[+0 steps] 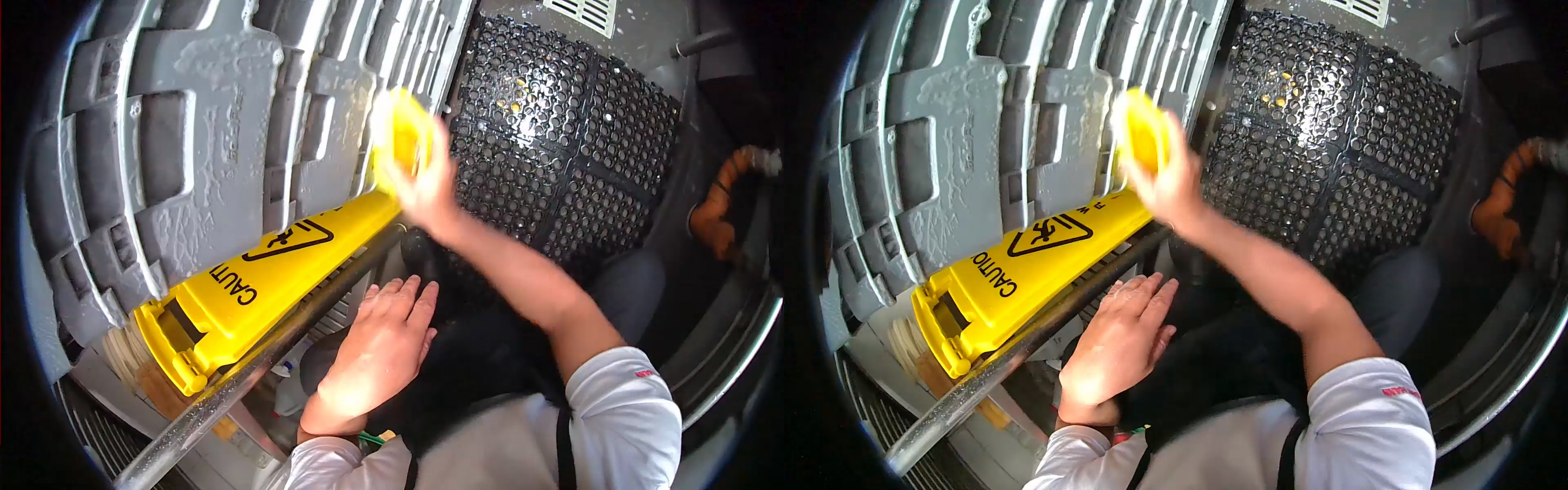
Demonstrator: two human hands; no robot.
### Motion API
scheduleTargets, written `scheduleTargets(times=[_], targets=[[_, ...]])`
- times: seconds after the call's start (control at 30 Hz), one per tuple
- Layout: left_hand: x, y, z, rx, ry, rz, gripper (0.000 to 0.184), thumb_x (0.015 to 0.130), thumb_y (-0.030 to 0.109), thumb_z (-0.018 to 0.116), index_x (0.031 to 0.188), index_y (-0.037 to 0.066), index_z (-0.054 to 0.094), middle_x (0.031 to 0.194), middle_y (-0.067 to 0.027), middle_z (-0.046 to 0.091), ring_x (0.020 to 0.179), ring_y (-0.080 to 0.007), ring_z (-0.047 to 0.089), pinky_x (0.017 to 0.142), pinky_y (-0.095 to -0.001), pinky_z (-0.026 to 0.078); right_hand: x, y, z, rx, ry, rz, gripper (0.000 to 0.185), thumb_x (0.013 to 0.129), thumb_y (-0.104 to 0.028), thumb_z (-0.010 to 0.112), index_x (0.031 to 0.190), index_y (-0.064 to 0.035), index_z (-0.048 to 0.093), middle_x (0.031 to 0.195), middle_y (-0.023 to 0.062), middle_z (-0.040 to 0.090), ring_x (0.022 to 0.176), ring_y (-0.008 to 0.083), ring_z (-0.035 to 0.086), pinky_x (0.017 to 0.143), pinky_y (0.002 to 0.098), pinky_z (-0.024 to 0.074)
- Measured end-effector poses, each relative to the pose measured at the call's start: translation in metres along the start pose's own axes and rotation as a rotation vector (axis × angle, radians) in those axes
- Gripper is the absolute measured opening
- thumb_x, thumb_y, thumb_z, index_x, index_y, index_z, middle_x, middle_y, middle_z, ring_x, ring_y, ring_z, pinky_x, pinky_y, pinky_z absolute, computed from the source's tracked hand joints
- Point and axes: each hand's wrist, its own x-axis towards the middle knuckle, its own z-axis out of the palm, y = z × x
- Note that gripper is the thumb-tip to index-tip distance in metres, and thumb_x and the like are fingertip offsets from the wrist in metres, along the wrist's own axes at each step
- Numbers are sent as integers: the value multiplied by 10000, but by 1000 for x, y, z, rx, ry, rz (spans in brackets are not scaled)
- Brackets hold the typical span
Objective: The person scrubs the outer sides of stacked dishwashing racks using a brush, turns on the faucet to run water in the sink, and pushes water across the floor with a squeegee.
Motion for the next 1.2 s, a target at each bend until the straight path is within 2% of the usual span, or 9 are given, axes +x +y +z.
scheduleTargets(times=[0.17, 0.3, 0.5, 0.57, 0.63, 0.77, 0.9, 1.07, 1.2], targets=[[0, 1, -6, 21, 37, 20, 550, 880, 144, 670, 1387, 8, 506, 1373, -244, 534, 1296, -415, 497, 1121, -528, 378, -45, -1, -6, -127, -265, -425, 719, 770, -188, 847, 1354, 7, 474, 1198, 207, 652, 1043, 367, 694, 925, 430, 552], [-7, 3, 2, 6, 21, 14, 555, 881, 148, 669, 1391, 8, 502, 1374, -243, 533, 1292, -411, 499, 1118, -529, 381, 32, -21, 0, -97, -41, -135, 699, 830, -201, 805, 1373, 26, 427, 1129, 225, 686, 1027, 358, 704, 906, 422, 561], [-7, 6, -2, 21, 66, 78, 545, 887, 153, 659, 1390, 9, 504, 1366, -239, 539, 1283, -404, 504, 1117, -528, 381, -59, -5, -15, -82, -333, -286, 717, 814, -171, 813, 1384, 27, 425, 1221, 222, 650, 1106, 380, 668, 977, 451, 521], [-7, 8, -4, 41, 74, 76, 540, 890, 150, 655, 1388, 5, 504, 1364, -238, 540, 1285, -404, 503, 1119, -528, 378, -13, -15, -8, -172, -215, -404, 671, 833, -176, 799, 1375, -9, 440, 1171, 214, 677, 1049, 338, 700, 935, 434, 546], [-7, 11, -3, 38, 73, 81, 537, 891, 149, 652, 1386, 2, 504, 1362, -239, 541, 1286, -404, 501, 1121, -528, 375, 42, -31, -2, -35, -97, 10, 657, 857, -198, 781, 1391, -40, 434, 1141, 214, 691, 1004, 326, 717, 877, 417, 574], [-6, 9, 3, 25, 57, 94, 534, 895, 149, 649, 1386, -1, 503, 1364, -241, 540, 1292, -405, 496, 1124, -528, 371, 22, -22, -3, -85, -52, -122, 674, 863, -202, 778, 1410, -41, 420, 1174, 219, 683, 1031, 329, 711, 881, 416, 573], [-1, 7, -1, 48, 61, 82, 524, 906, 152, 640, 1387, -3, 501, 1370, -242, 536, 1297, -403, 492, 1126, -527, 369, -44, -8, -18, -147, -360, -379, 676, 851, -197, 781, 1381, 38, 432, 1222, 230, 659, 1121, 333, 678, 986, 420, 521], [-4, 7, 4, 30, 31, 65, 509, 916, 154, 630, 1382, -6, 503, 1373, -243, 532, 1299, -405, 490, 1130, -526, 366, 84, -26, -2, -131, -6, -152, 656, 851, -220, 787, 1382, -49, 443, 1148, 210, 688, 1028, 323, 708, 882, 419, 569], [-3, 6, 4, 19, 27, 69, 508, 915, 152, 630, 1381, -7, 504, 1378, -245, 531, 1302, -408, 488, 1130, -527, 366, 36, -9, 1, 55, -53, -108, 707, 858, -163, 778, 1431, -8, 394, 1212, 224, 667, 1084, 289, 689, 933, 417, 553]])
